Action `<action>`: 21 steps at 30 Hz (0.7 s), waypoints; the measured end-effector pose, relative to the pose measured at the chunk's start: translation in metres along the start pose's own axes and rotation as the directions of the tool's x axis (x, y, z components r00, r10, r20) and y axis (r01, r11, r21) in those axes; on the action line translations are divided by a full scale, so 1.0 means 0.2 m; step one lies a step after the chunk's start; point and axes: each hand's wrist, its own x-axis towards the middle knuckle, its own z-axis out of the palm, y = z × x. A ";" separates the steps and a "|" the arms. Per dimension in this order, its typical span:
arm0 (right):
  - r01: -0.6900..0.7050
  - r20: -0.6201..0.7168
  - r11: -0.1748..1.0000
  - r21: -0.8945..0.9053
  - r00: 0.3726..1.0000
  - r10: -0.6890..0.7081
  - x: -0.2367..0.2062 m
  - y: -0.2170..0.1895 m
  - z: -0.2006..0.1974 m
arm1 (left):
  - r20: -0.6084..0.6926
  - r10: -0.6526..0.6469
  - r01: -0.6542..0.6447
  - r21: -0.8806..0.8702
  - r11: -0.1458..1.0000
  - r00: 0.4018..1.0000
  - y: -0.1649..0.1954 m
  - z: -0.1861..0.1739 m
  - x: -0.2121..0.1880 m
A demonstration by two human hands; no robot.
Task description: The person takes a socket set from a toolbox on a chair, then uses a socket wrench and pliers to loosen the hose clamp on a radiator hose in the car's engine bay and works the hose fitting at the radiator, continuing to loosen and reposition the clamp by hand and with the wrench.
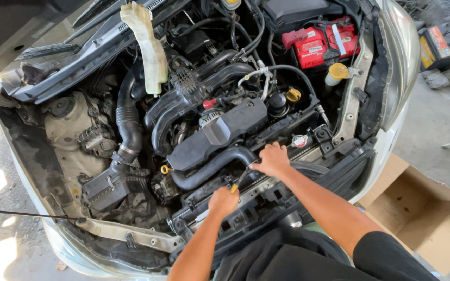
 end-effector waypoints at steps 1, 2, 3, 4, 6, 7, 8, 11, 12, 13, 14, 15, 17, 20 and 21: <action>-0.009 -0.022 1.000 -0.025 1.000 0.009 0.00 -0.01 0.01 | -0.012 -0.001 0.001 -0.033 0.999 1.000 0.00 0.02 -0.01; -0.017 -0.040 0.999 -0.050 0.999 0.015 0.00 -0.03 0.03 | -0.017 -0.009 0.008 -0.032 0.999 1.000 -0.01 0.04 -0.01; -0.031 -0.045 0.999 -0.037 0.999 0.029 -0.01 -0.04 0.04 | -0.019 -0.021 0.020 -0.032 0.999 1.000 -0.01 0.04 -0.02; -0.041 -0.050 0.999 -0.027 0.998 0.039 -0.02 -0.05 0.05 | -0.024 -0.034 0.033 -0.037 0.999 0.999 0.00 0.04 -0.03; -0.052 -0.063 0.999 0.007 0.997 0.053 -0.03 -0.06 0.05 | -0.039 -0.064 0.063 -0.041 0.997 0.997 0.02 0.03 -0.05; -0.054 -0.062 0.998 0.033 0.996 0.056 -0.03 -0.05 0.04 | -0.049 -0.076 0.074 -0.040 0.996 0.996 0.03 0.02 -0.06; -0.058 -0.055 0.997 0.060 0.997 0.061 -0.03 -0.05 0.04 | -0.071 -0.074 0.072 -0.038 0.997 0.995 0.04 0.02 -0.07; -0.083 -0.018 0.992 0.097 0.996 0.085 -0.03 -0.04 0.02 | -0.096 -0.099 0.095 -0.039 0.995 0.991 0.07 0.02 -0.10; -0.093 0.005 0.991 0.094 0.996 0.093 -0.02 -0.04 0.03 | -0.100 -0.107 0.103 -0.045 0.994 0.989 0.07 0.03 -0.10; -0.108 0.019 0.990 0.093 0.994 0.107 -0.02 -0.05 0.03 | -0.109 -0.106 0.101 -0.049 0.994 0.988 0.07 0.03 -0.10; -0.123 0.036 0.988 0.090 0.992 0.121 -0.01 -0.05 0.04 | -0.100 -0.091 0.086 -0.048 0.995 0.991 0.06 0.03 -0.10; -0.123 0.006 0.991 0.058 0.992 0.123 -0.01 -0.07 0.05 | -0.086 -0.080 0.076 -0.049 0.996 0.993 0.06 0.04 -0.09; -0.131 -0.059 0.991 -0.003 0.990 0.131 -0.01 -0.10 0.08 | -0.070 -0.070 0.065 -0.064 0.996 0.995 0.04 0.03 -0.07; -0.133 -0.170 0.990 -0.042 0.978 0.125 -0.02 -0.14 0.08 | -0.068 -0.079 0.072 -0.100 0.992 0.995 0.03 0.01 -0.06; -0.112 -0.141 0.994 -0.009 0.984 0.110 -0.03 -0.14 0.07 | -0.069 -0.078 0.071 -0.097 0.993 0.995 0.03 0.00 -0.07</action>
